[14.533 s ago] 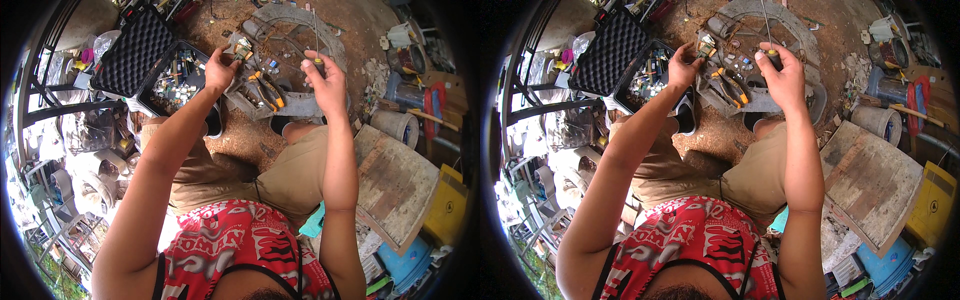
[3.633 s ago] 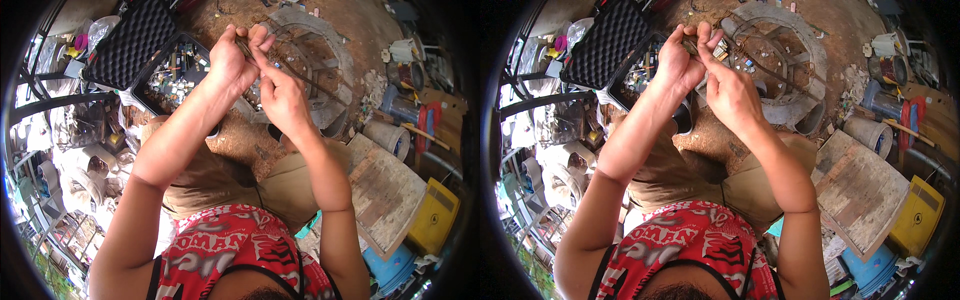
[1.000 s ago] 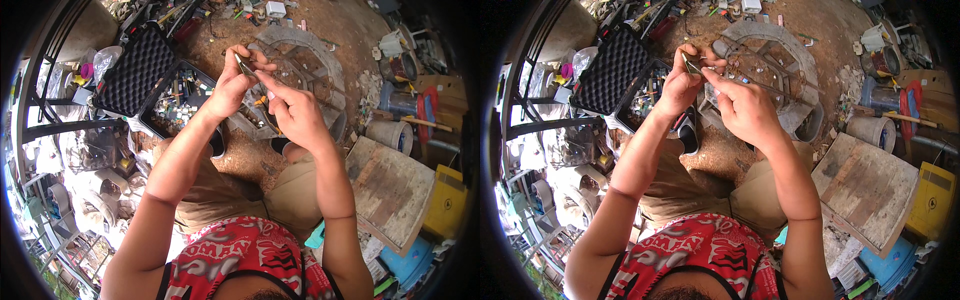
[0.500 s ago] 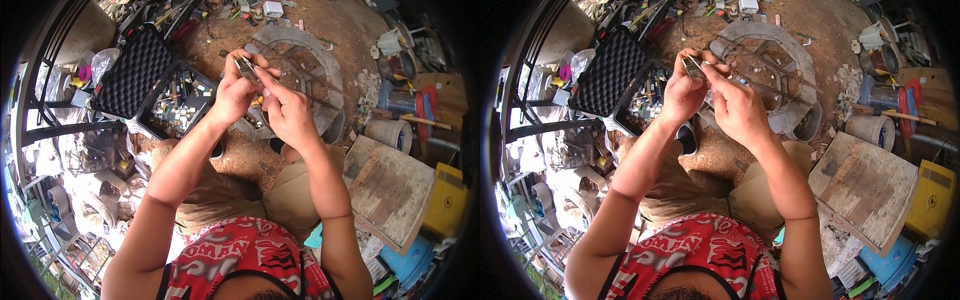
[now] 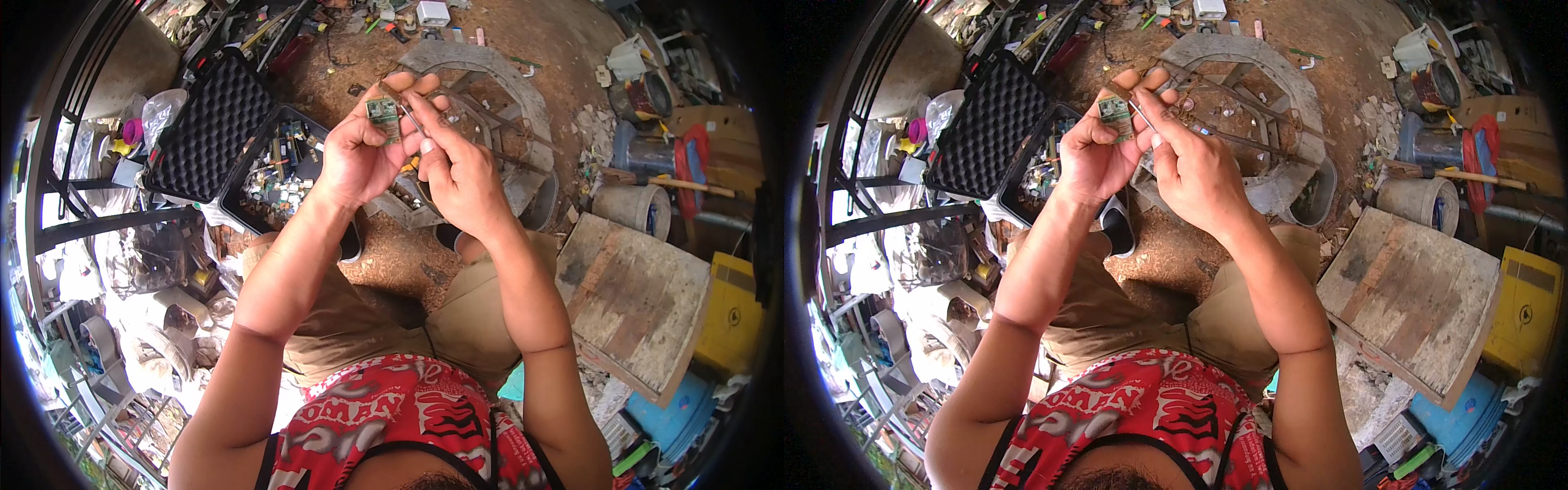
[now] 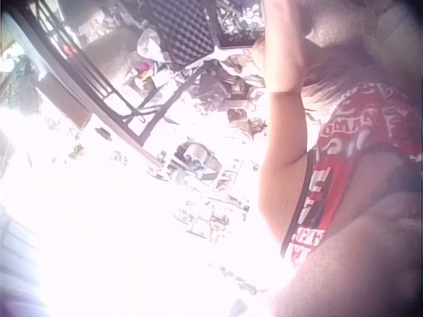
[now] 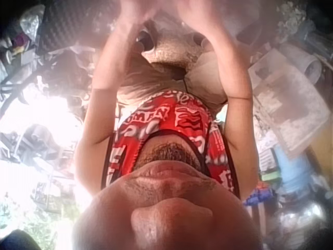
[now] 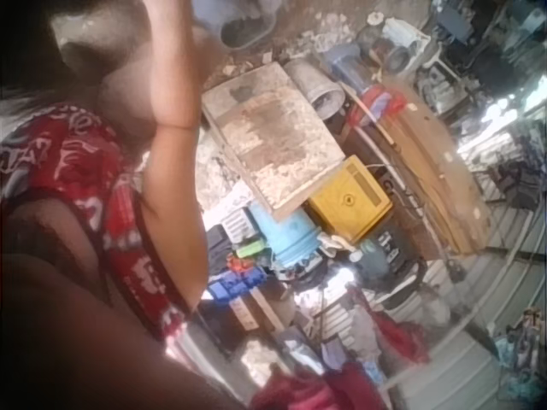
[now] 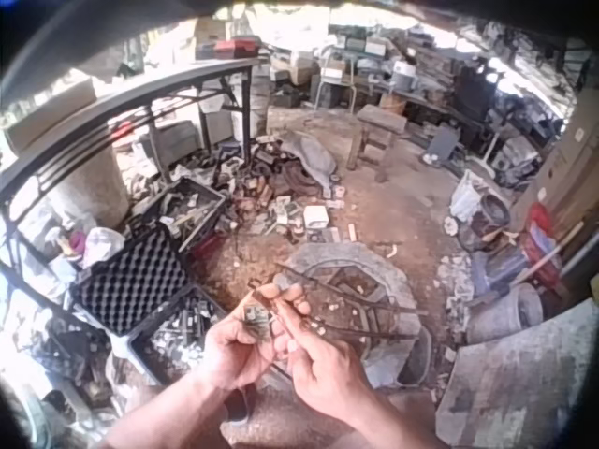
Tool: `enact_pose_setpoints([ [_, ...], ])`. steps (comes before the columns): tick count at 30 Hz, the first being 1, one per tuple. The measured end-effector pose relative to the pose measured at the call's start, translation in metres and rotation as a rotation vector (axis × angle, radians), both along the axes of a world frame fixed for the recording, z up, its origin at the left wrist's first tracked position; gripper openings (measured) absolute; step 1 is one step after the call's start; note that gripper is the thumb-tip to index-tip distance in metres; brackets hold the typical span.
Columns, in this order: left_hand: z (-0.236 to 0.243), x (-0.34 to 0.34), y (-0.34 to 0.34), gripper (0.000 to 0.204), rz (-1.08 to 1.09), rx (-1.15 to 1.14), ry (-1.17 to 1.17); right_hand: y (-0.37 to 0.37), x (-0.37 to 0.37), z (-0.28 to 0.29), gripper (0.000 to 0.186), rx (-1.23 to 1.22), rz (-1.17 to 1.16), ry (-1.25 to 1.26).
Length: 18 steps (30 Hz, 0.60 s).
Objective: The person uses a screwdriver and pliers to scrape and remove components from a small circuit board while holding it by hand.
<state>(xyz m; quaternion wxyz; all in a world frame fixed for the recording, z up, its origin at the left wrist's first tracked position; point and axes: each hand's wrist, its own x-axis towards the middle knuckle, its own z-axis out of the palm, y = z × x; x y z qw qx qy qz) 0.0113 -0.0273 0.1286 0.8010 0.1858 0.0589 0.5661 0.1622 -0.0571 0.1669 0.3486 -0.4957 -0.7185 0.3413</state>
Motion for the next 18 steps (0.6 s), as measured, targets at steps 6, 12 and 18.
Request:
enact_pose_setpoints([
  [6,0.002,-0.001,0.001,0.076,-0.016,0.028,0.056,0.001,0.004,-0.004,0.053,-0.037,0.008,0.002],
  [12,0.007,0.0,0.0,0.083,-0.001,-0.004,0.205,0.001,0.007,-0.005,0.056,0.007,0.018,-0.045],
  [18,0.003,0.006,0.001,0.081,-0.03,-0.002,0.276,0.006,0.013,-0.02,0.053,0.151,0.011,-0.065],
])
